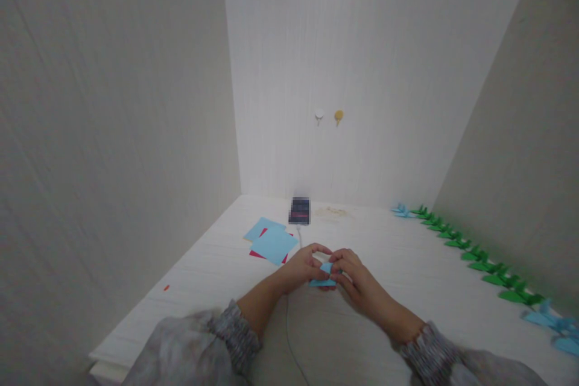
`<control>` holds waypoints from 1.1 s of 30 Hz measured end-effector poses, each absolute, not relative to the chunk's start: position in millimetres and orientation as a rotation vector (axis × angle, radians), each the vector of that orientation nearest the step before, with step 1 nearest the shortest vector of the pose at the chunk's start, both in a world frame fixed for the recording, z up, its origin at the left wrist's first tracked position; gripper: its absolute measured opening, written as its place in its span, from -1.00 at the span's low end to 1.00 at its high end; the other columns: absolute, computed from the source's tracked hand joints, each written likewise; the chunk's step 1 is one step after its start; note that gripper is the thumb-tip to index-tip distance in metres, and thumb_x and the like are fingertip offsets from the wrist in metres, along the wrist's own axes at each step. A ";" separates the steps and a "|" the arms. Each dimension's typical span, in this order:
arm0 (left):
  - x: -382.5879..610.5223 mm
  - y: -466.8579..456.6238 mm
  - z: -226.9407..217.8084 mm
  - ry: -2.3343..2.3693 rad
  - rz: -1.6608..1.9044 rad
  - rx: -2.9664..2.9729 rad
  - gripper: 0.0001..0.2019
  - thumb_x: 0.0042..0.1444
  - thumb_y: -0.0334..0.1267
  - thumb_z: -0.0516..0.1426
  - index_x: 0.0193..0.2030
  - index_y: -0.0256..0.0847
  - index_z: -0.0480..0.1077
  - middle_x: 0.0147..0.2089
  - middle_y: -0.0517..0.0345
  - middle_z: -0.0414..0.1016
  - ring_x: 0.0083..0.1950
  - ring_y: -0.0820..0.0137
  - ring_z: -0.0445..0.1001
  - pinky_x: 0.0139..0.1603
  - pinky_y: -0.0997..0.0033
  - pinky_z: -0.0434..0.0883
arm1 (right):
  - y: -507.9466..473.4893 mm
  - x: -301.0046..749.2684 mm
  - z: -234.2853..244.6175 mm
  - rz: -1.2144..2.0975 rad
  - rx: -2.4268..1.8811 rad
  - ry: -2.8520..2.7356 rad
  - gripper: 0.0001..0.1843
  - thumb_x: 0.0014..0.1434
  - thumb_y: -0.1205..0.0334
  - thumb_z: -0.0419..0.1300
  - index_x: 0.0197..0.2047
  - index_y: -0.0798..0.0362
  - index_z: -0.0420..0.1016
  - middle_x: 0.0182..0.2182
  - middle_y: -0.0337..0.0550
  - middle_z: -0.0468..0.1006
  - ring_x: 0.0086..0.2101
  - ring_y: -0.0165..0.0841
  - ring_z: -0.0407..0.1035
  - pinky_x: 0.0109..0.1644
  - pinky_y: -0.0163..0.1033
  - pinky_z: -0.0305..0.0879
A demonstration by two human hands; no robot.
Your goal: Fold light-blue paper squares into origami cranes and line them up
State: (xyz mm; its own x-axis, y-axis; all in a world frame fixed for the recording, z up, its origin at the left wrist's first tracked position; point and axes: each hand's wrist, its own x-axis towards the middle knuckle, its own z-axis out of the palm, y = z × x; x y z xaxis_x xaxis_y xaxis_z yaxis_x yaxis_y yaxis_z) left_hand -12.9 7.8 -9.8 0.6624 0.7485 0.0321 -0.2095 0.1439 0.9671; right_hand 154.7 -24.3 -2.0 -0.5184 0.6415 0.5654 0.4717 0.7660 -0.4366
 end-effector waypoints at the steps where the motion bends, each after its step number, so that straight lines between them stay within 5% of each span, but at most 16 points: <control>1: -13.0 8.2 -10.2 0.527 0.743 1.240 -0.46 -0.31 -0.40 0.21 -0.12 -0.25 0.12 -0.56 0.25 0.42 -0.53 0.40 0.43 -0.40 0.32 0.36 | -24.5 155.1 -1.3 0.302 -0.815 -2.219 -0.89 0.08 0.36 -0.03 -0.36 0.02 0.29 -0.28 -0.11 0.26 -0.22 -0.32 0.16 -0.15 -0.15 0.14; 16: -14.1 8.3 -7.9 0.491 0.723 1.317 -0.43 -0.31 -0.41 0.22 -0.09 -0.26 0.11 -0.57 0.24 0.40 -0.54 0.48 0.38 -0.53 0.58 0.20 | -22.7 154.6 -4.7 0.418 -0.865 -2.155 -0.88 0.10 0.27 -0.05 -0.43 0.04 0.24 -0.34 -0.13 0.30 -0.29 -0.36 0.22 -0.19 -0.20 0.16; 33: -12.8 7.0 -9.8 0.451 0.750 1.237 -0.45 -0.28 -0.38 0.21 -0.10 -0.27 0.09 -0.48 0.17 0.43 -0.46 0.39 0.44 -0.33 0.28 0.35 | -21.7 154.9 -6.0 0.494 -0.978 -2.094 -0.88 0.08 0.28 -0.03 -0.45 0.07 0.24 -0.47 -0.22 0.32 -0.42 -0.41 0.22 -0.32 -0.31 0.16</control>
